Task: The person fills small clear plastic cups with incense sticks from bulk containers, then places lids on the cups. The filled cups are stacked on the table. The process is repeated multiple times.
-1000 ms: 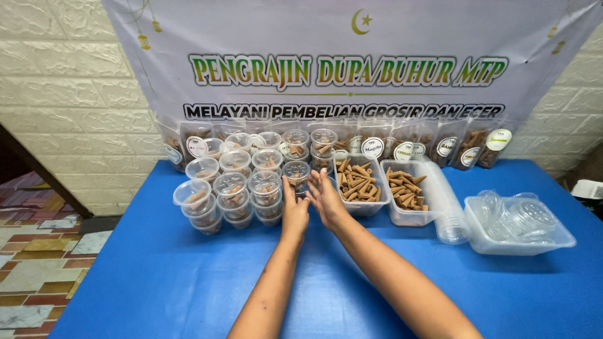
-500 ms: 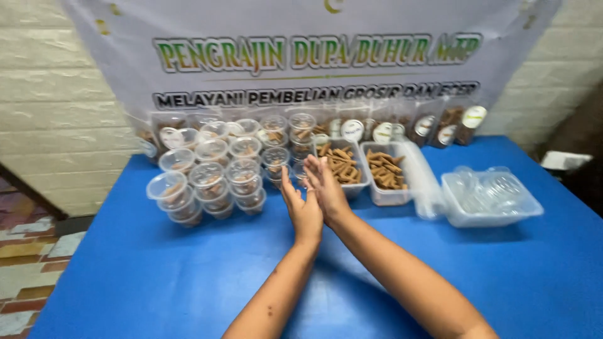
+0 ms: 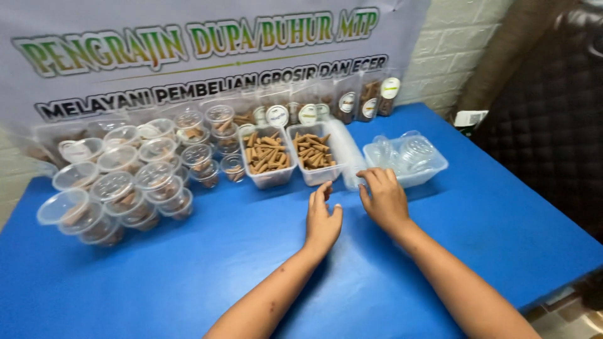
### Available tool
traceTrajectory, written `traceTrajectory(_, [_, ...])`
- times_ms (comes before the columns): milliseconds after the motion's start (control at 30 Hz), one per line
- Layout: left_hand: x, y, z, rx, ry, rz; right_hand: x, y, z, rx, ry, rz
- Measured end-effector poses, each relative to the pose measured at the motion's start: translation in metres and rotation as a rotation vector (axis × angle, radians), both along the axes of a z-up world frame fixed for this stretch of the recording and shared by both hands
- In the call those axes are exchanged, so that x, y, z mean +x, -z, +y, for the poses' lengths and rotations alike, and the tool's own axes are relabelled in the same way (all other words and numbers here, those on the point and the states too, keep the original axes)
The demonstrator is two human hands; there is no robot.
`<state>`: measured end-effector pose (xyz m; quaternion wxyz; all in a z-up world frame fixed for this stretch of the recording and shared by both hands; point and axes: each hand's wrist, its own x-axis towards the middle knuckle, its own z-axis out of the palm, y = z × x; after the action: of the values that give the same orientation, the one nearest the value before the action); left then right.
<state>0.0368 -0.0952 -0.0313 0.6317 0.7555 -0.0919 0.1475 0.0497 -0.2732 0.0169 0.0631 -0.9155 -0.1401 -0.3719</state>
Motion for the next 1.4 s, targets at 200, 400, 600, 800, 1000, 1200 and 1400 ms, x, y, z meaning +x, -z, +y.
traceTrajectory(200, [0.037, 0.037, -0.045, -0.005, -0.038, 0.021, -0.005, -0.021, 0.003, -0.201, 0.063, -0.153])
traceTrajectory(400, [0.042, 0.036, -0.056, 0.014, -0.048, 0.000, 0.021, -0.004, -0.004, -0.342, 0.135, -0.248])
traceTrajectory(600, [0.024, 0.011, -0.049, -0.032, 0.066, 0.039, 0.025, 0.000, -0.001, -0.351, 0.190, -0.371])
traceTrajectory(800, [0.021, 0.013, -0.047, -0.027, 0.112, 0.031, 0.008, -0.015, 0.007, -0.258, 0.132, -0.332])
traceTrajectory(1000, [-0.009, -0.031, -0.027, 0.376, 0.000, -0.318, -0.013, -0.029, -0.008, -0.015, 0.041, 0.029])
traceTrajectory(1200, [-0.008, -0.024, -0.031, 0.289, 0.075, -0.277, -0.022, -0.053, -0.013, 0.134, -0.044, 0.160])
traceTrajectory(1400, [-0.012, -0.031, -0.026, 0.233, 0.082, -0.125, -0.009, -0.048, -0.041, 0.290, -0.054, -0.038])
